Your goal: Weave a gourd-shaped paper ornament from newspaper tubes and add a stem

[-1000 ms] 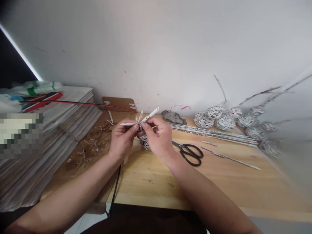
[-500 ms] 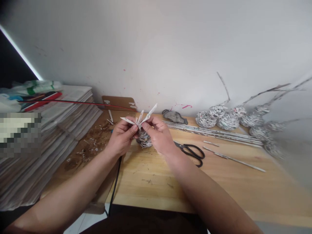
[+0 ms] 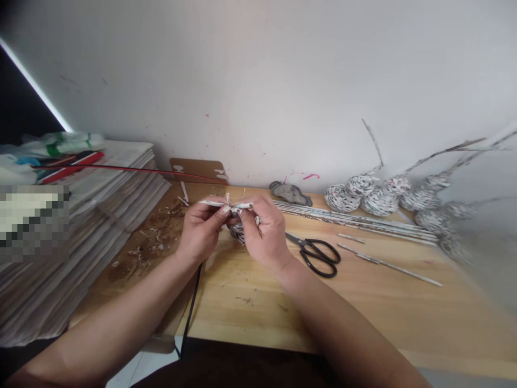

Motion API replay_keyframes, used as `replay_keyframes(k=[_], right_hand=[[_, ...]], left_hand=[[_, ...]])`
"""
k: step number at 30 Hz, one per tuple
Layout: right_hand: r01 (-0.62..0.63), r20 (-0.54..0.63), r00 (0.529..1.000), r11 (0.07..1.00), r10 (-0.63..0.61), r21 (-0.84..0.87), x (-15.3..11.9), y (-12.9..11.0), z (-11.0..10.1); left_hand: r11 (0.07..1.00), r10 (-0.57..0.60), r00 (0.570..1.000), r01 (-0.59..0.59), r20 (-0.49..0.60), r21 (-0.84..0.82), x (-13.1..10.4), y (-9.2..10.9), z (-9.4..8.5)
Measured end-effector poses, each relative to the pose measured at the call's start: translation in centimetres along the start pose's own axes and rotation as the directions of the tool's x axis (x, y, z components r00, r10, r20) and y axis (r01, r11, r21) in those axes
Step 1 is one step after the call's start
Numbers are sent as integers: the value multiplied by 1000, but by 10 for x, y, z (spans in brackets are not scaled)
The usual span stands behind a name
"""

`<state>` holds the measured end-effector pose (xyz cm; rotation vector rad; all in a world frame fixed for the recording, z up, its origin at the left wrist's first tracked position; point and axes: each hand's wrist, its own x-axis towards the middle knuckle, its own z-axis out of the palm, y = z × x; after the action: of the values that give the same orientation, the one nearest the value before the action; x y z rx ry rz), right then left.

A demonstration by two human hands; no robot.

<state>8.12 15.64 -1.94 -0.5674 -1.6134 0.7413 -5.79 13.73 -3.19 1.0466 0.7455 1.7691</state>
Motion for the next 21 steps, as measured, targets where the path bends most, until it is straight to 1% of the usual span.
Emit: replay_keyframes(k=[2, 4, 8, 11, 13, 16, 21], right_hand=[[-92, -23, 995, 993, 94, 76, -1, 2, 2], [-163, -33, 985, 976, 169, 145, -1, 4, 6], [-235, -30, 967, 928, 254, 288, 0, 4, 12], [-283, -6, 952, 885, 307, 370, 2, 2, 14], [-297, 0, 946, 869, 323, 396, 3, 2, 14], [-305, 23, 946, 860, 324, 408, 3, 0, 13], [-296, 56, 954, 891, 295, 344, 1, -5, 12]], left_hand=[[1000, 4, 999, -5, 39, 5, -1, -1, 0], [1000, -10, 998, 12, 70, -28, -1, -2, 1], [989, -45, 997, 55, 69, -139, -2, -5, 1], [991, -29, 998, 37, 58, -130, -1, -5, 1], [997, -5, 999, 9, 46, -78, -1, -5, 1], [1000, 16, 1000, -16, -1, 3, -2, -4, 2], [997, 60, 995, -57, -79, 47, -4, -5, 4]])
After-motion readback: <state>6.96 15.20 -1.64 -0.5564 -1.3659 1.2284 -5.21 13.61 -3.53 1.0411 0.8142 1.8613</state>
